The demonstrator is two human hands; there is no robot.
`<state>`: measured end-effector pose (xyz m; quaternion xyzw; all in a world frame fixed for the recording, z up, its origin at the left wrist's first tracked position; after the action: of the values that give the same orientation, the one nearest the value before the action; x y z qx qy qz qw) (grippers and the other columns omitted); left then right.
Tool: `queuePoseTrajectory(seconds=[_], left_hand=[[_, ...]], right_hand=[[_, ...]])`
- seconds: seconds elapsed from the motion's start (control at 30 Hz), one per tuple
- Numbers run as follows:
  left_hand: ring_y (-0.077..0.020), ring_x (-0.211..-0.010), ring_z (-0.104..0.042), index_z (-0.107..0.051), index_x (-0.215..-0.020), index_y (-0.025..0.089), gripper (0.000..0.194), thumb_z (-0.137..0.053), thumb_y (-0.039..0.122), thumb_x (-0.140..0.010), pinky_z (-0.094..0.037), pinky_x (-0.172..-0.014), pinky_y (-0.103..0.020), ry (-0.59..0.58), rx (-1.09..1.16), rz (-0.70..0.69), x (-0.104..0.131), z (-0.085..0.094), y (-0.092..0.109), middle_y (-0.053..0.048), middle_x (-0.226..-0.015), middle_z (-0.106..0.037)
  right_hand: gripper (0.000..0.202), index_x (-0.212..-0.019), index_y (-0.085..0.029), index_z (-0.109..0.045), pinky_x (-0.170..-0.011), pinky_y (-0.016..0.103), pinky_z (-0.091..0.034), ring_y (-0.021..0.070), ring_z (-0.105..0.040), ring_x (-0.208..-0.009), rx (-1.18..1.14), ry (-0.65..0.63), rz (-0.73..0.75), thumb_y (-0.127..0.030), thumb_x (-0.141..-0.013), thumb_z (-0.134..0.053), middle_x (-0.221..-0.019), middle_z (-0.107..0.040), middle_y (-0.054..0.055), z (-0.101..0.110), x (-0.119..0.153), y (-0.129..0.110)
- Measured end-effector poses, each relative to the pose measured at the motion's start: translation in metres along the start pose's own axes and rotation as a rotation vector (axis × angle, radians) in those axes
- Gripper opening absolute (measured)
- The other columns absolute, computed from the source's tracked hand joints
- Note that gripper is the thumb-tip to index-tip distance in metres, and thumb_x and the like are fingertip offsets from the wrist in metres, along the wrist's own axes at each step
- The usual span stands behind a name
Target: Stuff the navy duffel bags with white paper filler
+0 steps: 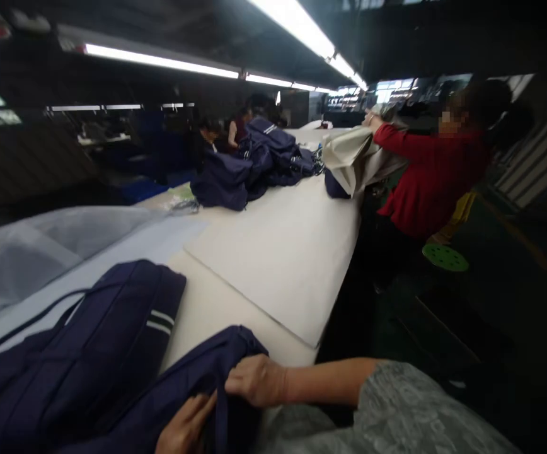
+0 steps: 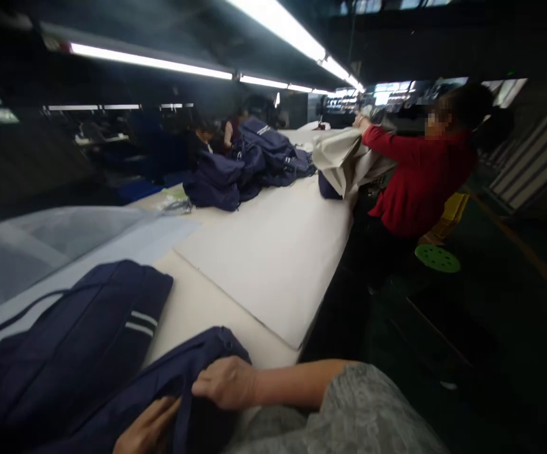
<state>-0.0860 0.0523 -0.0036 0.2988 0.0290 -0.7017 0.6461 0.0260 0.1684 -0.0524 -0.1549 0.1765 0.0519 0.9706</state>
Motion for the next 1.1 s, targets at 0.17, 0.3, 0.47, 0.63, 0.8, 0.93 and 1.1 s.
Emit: queuePoseTrajectory(seconds=[0.17,0.3,0.47,0.63,0.8,0.93,1.1], left_hand=[[-0.0276,-0.088,-0.064,-0.073,-0.113,0.019,0.046,-0.035,0.014,-0.088,-0.054,-0.079,-0.041,-0.295,-0.29,0.154,-0.013,0.013,0.014,-0.013,-0.095,-0.069],[-0.0299,-0.084,-0.056,-0.071,-0.104,0.015,0.03,-0.045,0.014,-0.088,-0.043,-0.07,-0.041,-0.293,-0.654,0.166,-0.017,0.032,0.014,-0.014,-0.091,-0.065],[-0.02,-0.073,-0.057,-0.068,-0.1,0.015,0.023,-0.047,0.012,-0.092,-0.042,-0.069,-0.032,-0.095,-0.545,0.166,0.005,0.036,0.026,-0.006,-0.082,-0.065],[-0.0203,-0.076,-0.055,-0.069,-0.102,0.012,0.03,-0.041,0.007,-0.092,-0.046,-0.074,-0.031,-0.135,-0.472,0.212,0.019,0.022,0.039,-0.007,-0.08,-0.064],[-0.0233,-0.084,-0.054,-0.07,-0.107,0.012,0.031,-0.043,0.009,-0.092,-0.047,-0.075,-0.036,-0.129,-0.4,0.42,0.016,0.03,0.029,-0.01,-0.09,-0.065],[-0.0194,-0.084,-0.056,-0.072,-0.104,0.014,0.024,-0.05,0.015,-0.094,-0.049,-0.076,-0.032,0.042,-0.203,0.543,0.024,0.031,0.027,-0.008,-0.088,-0.065],[-0.0176,-0.086,-0.058,-0.071,-0.1,0.012,0.024,-0.047,0.013,-0.096,-0.051,-0.079,-0.031,0.081,-0.179,0.43,0.032,0.036,0.047,-0.008,-0.091,-0.067]], right_hand=[[0.021,-0.095,-0.017,-0.058,-0.085,0.031,-0.045,0.0199,-0.059,-0.085,-0.003,-0.126,-0.106,-0.015,-0.095,-0.038,-0.089,-0.065,0.008,0.005,-0.01,0.002],[0.01,-0.093,-0.015,-0.057,-0.088,0.029,-0.041,0.0181,-0.058,-0.089,-0.108,-0.168,-0.11,-0.013,-0.092,-0.047,-0.091,-0.065,0.008,0.011,-0.015,0.009],[0.007,-0.088,-0.02,-0.062,-0.079,0.022,-0.041,0.0128,-0.061,-0.087,-0.332,-0.045,-0.274,-0.018,-0.091,-0.056,-0.092,-0.068,0.0,0.029,-0.014,0.02],[0.004,-0.078,-0.019,-0.065,-0.075,0.024,-0.045,0.0132,-0.062,-0.075,-0.468,0.029,-0.556,-0.016,-0.079,-0.067,-0.08,-0.069,-0.002,0.037,-0.02,0.023],[0.02,-0.098,-0.02,-0.068,-0.09,0.038,-0.048,0.0234,-0.062,-0.097,-0.364,-0.017,-0.373,-0.017,-0.078,-0.067,-0.101,-0.07,0.007,0.06,-0.034,0.011],[0.046,-0.12,-0.015,-0.062,-0.108,0.049,-0.039,0.0311,-0.045,-0.128,-0.291,0.071,-0.139,-0.021,-0.076,-0.072,-0.134,-0.054,0.017,0.065,-0.039,0.008],[0.012,-0.083,-0.02,-0.073,-0.095,0.041,-0.045,0.0195,-0.061,-0.087,-0.539,-0.017,-0.019,-0.02,-0.085,-0.061,-0.084,-0.069,0.005,0.029,-0.046,0.02]])
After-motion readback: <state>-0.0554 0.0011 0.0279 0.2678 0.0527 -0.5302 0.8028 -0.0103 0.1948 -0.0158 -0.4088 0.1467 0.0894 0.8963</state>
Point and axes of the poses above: each hand's wrist, its own x-axis away from the middle knuckle, its own z-axis out of the back of the hand, y = z × x, the point moved 5 cm from there along -x, towards the middle knuckle
